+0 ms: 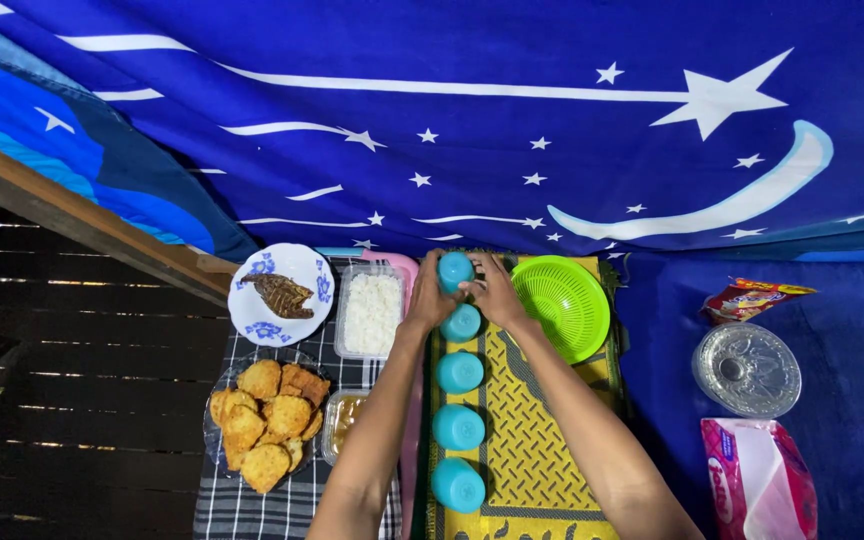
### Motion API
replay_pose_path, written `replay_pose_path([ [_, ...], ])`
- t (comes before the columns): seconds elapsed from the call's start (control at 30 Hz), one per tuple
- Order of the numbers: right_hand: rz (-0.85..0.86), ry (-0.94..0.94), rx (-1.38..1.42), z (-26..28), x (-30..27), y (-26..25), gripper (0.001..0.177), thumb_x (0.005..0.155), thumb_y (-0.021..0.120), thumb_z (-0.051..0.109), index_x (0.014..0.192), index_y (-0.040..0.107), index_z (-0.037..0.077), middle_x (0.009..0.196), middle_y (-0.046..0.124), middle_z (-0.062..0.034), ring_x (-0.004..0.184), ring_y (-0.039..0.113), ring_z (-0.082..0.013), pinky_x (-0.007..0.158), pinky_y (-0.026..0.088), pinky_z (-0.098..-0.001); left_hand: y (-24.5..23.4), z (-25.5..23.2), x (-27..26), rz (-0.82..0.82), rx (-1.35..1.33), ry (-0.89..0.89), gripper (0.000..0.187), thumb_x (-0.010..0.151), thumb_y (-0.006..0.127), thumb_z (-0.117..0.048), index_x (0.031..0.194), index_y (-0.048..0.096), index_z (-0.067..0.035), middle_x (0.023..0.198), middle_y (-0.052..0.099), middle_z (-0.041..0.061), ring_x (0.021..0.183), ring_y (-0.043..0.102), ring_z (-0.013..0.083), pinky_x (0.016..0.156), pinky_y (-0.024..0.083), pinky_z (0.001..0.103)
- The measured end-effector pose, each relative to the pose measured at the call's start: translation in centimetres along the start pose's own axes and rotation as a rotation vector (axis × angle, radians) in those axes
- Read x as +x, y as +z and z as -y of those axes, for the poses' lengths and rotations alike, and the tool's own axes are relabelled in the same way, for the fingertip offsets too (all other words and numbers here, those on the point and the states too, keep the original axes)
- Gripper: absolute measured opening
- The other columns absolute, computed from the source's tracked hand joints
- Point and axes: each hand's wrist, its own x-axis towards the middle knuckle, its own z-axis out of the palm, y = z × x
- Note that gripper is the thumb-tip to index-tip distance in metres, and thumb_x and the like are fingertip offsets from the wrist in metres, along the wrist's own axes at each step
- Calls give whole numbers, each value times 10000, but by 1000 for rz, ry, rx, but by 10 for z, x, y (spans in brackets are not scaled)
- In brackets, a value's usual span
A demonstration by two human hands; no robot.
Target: The person arranges food items and tableware on a tray. They place a container of fried snacks, a container of rice, and a container of curry onto a tray, then add a green bowl and several blue cups, followed by a glass bowl and a packet of tissues.
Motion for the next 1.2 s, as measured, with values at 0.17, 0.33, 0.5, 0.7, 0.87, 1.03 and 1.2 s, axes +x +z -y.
replay_pose_path([
  [0.17,28,3,49,-21,9,-3,553,939,644,-30,1454,483,90,1428,529,-136,1326,568,-292,1117,507,-396,-10,-15,5,71,72,-180,714,692,869,-150,1263,441,-123,1163,679,210,1081,673,404,903,534,492],
  [0.33,68,58,15,-36,17,-3,682,889,609,-127,1508,416,82,1479,485,-161,1375,515,-305,1150,465,-390,-11,-22,6,47,184,-148,692,721,857,-195,1275,448,-118,1186,675,212,1074,665,425,891,532,499],
  [0.5,102,126,-8,-27,17,-5,784,840,637,-151,1535,358,82,1549,430,-162,1404,484,-309,1180,423,-367,-13,-20,8,43,256,-116,713,699,847,-195,1292,464,-103,1179,692,187,1077,683,385,925,521,481],
  [0.7,141,180,-54,-23,17,-4,815,833,666,-133,1543,334,90,1534,436,-163,1399,484,-300,1175,417,-364,-12,-21,11,71,321,-100,763,671,869,-195,1310,463,-103,1190,690,190,1104,663,387,955,467,519],
  [0.87,123,141,-60,-21,16,-4,753,816,651,-148,1493,398,64,1492,501,-162,1389,515,-301,1179,429,-365,-15,-31,11,79,290,-123,765,682,854,-203,1329,460,-100,1196,686,195,1112,667,389,977,484,503],
  [1.03,104,143,-54,-8,12,-9,731,861,652,-96,1516,375,74,1503,489,-175,1394,503,-311,1183,412,-384,-20,-36,9,64,265,-72,761,697,845,-209,1347,466,-98,1249,660,196,1157,646,393,980,498,496],
  [1.2,66,128,-95,19,-1,-19,708,899,714,32,1523,388,109,1505,495,-168,1400,470,-331,1166,384,-413,-24,-39,2,0,204,-6,805,676,854,-162,1391,487,-110,1379,528,216,1172,602,429,984,500,488],
])
